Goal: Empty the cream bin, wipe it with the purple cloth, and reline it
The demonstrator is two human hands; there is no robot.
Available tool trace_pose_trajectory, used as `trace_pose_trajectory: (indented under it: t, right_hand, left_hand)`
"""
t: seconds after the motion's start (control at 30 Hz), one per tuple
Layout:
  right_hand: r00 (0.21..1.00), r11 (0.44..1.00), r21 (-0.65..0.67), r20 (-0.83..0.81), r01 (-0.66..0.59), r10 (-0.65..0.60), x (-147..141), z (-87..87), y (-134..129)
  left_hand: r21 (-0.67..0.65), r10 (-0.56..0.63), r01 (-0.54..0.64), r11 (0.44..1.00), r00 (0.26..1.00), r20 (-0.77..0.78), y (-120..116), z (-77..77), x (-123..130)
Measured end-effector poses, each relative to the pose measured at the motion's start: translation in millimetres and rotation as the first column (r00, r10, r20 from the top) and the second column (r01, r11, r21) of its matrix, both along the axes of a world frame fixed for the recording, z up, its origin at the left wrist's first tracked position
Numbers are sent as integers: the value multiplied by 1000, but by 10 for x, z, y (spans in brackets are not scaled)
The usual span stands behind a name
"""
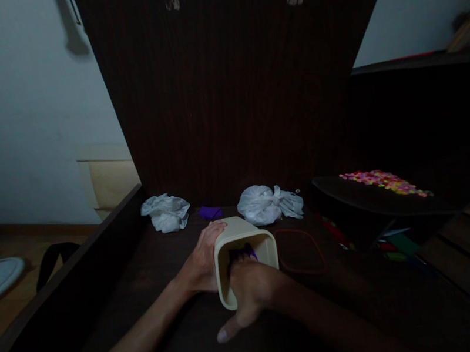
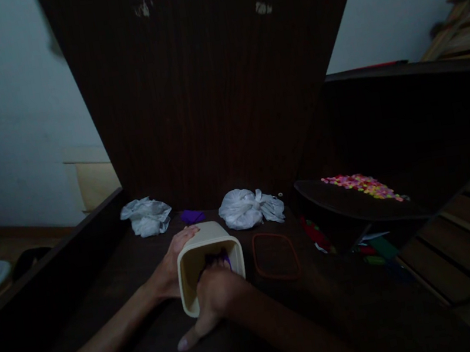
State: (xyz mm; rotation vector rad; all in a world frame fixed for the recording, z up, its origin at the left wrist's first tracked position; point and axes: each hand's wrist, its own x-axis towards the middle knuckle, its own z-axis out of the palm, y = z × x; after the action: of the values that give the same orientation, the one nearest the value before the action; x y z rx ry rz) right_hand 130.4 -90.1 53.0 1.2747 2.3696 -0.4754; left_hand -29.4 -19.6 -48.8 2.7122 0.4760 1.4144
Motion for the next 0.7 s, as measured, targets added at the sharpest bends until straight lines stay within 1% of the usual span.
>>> trace_pose_trajectory:
  t: [0.1,0.17,0.33,0.43,0.5,0.57,0.63,0.7]
  right_hand:
    - [999,998,-55,24,-20,22,-72,-24,153]
    - [998,998,-58,48,-31,34,-99,-58,205]
    - [996,997,4,34,-77,77,-115,-114,161]
    - [994,994,1,12,-105,105,-107,-141,111]
    - [993,995,5,-65,-95,95,-92,-166,98]
    - [982,998,13,-179,-63,64,-65,-192,95]
    - [949,999,12,-310,-49,50,-29,-214,84]
    - [898,999,24,-437,-34,41,2,-233,43]
  left_hand:
    - [-17,3,-3,1000,1000,2,8,-7,-18]
    - [-30,-5,5,1000,1000,11,20,-10,-34]
    - [-30,-13,14,999,1000,10,30,-30,-49]
    - [-25,2,-2,1000,1000,8,22,-49,-43]
    - [-22,7,-7,1000,1000,16,20,-61,-42]
    - [-20,13,-13,1000,1000,23,26,-72,-46]
    - [-25,18,-17,1000,1000,13,38,-81,-53]
    - [-35,16,-16,999,1000,-5,53,-88,-58]
